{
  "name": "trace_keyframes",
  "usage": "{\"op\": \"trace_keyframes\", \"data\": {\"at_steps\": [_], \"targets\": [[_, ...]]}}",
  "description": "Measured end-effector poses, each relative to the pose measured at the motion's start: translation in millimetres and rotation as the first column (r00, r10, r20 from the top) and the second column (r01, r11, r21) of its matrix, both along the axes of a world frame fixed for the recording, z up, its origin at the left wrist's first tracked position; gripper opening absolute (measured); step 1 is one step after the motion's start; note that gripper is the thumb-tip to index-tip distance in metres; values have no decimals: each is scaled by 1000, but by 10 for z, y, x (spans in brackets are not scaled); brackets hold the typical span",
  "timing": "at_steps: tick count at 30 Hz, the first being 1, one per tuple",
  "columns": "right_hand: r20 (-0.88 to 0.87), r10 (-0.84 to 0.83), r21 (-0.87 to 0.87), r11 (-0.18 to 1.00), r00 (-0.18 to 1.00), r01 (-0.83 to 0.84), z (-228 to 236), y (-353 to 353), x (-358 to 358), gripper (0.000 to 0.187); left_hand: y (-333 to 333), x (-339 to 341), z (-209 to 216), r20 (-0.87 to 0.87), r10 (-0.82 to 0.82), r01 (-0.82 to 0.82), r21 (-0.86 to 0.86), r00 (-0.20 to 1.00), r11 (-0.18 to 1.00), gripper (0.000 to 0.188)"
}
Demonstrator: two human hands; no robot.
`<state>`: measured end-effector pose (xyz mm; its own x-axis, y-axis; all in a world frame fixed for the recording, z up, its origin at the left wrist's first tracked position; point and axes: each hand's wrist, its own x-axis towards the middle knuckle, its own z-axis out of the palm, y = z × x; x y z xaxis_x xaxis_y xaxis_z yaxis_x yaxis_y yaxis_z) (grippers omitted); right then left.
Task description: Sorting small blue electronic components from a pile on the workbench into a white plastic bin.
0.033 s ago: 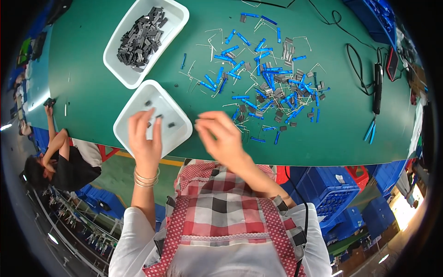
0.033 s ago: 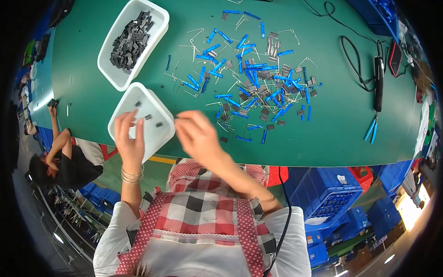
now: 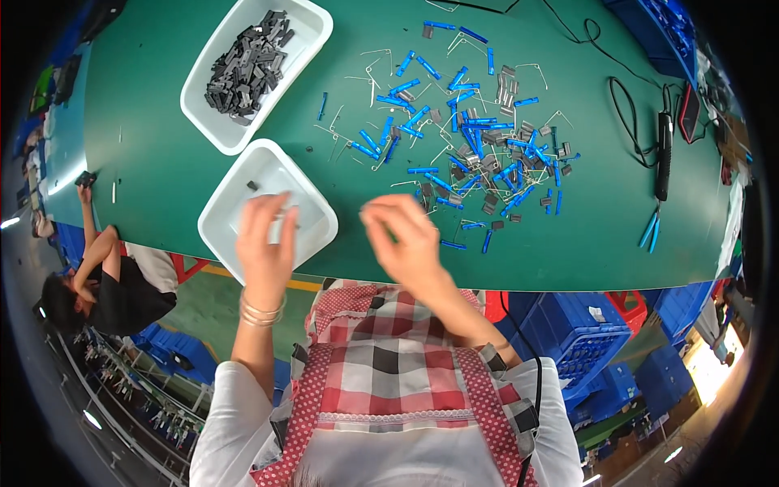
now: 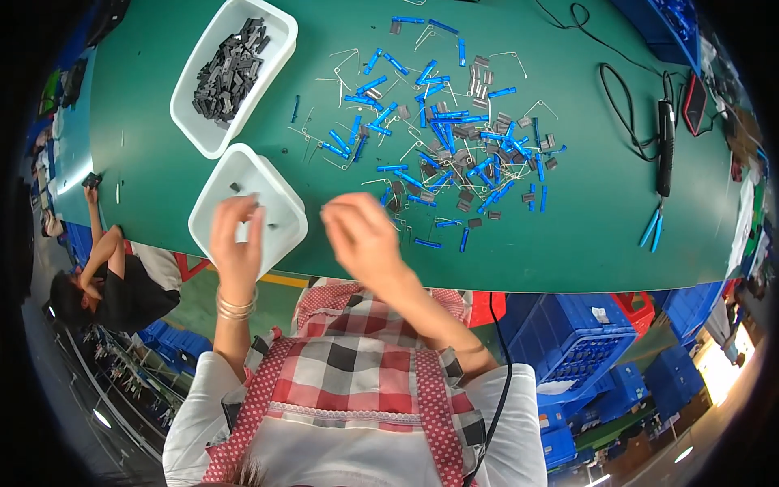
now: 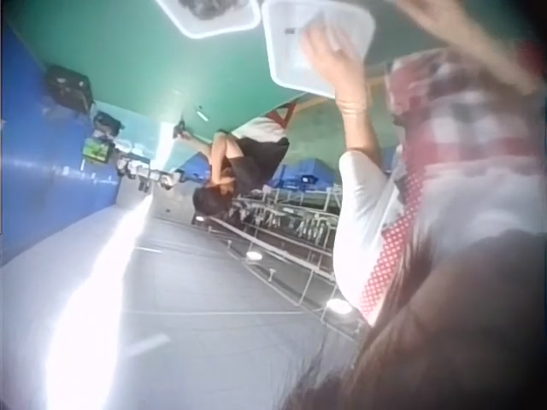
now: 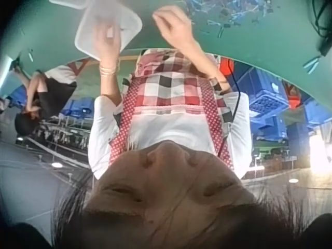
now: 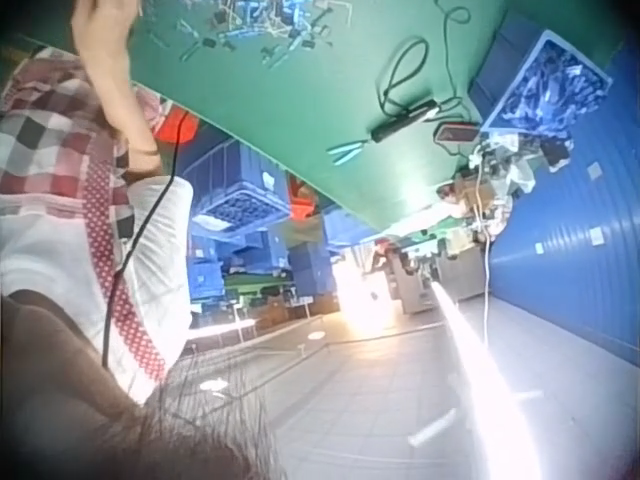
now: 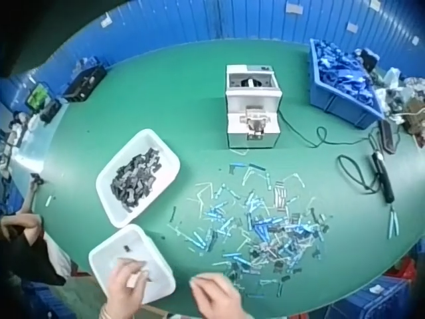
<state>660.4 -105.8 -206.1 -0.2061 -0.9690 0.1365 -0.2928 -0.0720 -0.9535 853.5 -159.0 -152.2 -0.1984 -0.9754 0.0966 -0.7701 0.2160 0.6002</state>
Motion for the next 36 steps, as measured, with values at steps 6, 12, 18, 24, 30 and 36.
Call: {"op": "trace_keyframes", "data": {"at_steps": [6, 12, 18, 24, 30, 36], "targets": [[-398, -143, 59, 982, 906, 181, -208, 178, -661, 9, 62, -858, -419, -134, -338, 347, 50, 932, 937, 17], [-662, -64, 137, 969, 747, 204, -319, 181, -692, 18, 19, -1355, -721, 70, -329, 322, 91, 942, 942, 22], [-612, -86, 199, 945, 786, 259, -332, 156, -650, 16, 74, -1403, -822, 43, -314, 306, 137, 948, 942, 24], [-550, -51, 260, 938, 833, 229, -317, 107, -709, 12, 82, -1377, -798, 31, -267, 262, 113, 963, 958, 20], [-571, -15, 259, 946, 821, 197, -293, 74, -735, 13, 45, -1353, -802, -14, -263, 261, 189, 965, 947, 19], [-458, -267, 100, 932, 848, 348, -227, 67, -846, 10, -98, -1281, -768, -225, -122, 145, 89, 967, 985, 16]]}}
